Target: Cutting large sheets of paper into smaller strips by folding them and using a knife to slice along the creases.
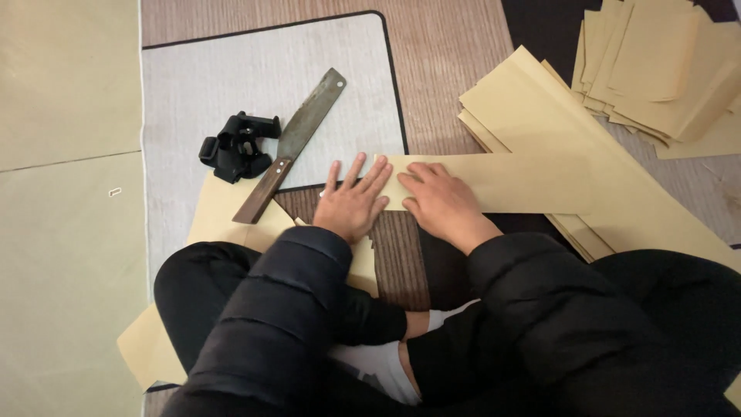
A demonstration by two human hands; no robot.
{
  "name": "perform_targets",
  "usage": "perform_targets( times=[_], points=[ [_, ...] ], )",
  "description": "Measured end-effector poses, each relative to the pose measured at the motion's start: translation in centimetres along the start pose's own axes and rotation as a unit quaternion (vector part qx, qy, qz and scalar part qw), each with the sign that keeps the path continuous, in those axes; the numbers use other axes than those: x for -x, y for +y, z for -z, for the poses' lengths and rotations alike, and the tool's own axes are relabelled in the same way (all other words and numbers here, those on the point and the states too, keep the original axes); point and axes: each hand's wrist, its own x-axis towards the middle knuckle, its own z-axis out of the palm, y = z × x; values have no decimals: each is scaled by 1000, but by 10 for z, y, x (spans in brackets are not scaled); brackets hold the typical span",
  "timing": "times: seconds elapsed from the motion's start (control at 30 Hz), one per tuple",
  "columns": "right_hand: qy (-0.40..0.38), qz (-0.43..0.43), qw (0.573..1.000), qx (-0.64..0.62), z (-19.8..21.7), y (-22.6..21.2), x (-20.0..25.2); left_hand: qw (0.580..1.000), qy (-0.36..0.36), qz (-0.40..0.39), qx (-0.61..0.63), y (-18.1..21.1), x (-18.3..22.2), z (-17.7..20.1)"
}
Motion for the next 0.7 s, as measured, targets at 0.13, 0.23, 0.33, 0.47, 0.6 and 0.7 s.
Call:
perform_targets(
  times=[0.13,0.23,0.33,0.47,0.6,0.7],
  points=[
    [3,0,1000,1,-5,-3,-1,1000,6,1,-17,-27,13,5],
    [-22,-11,1000,-8,4,-6,1,996,71,24,-58,-43,24,9],
    [-43,-15,999,-27,21,-15,8,977,169,106,-77,-47,38,15],
    [-69,-19,997,-25,29,-26,6,954,49,292,44,-58,41,-9],
    [-85,-25,996,-24,29,-27,6,938,-64,294,172,-45,29,6],
    [-83,-28,996,-18,34,-32,10,934,-62,261,237,-20,23,31]
  ],
)
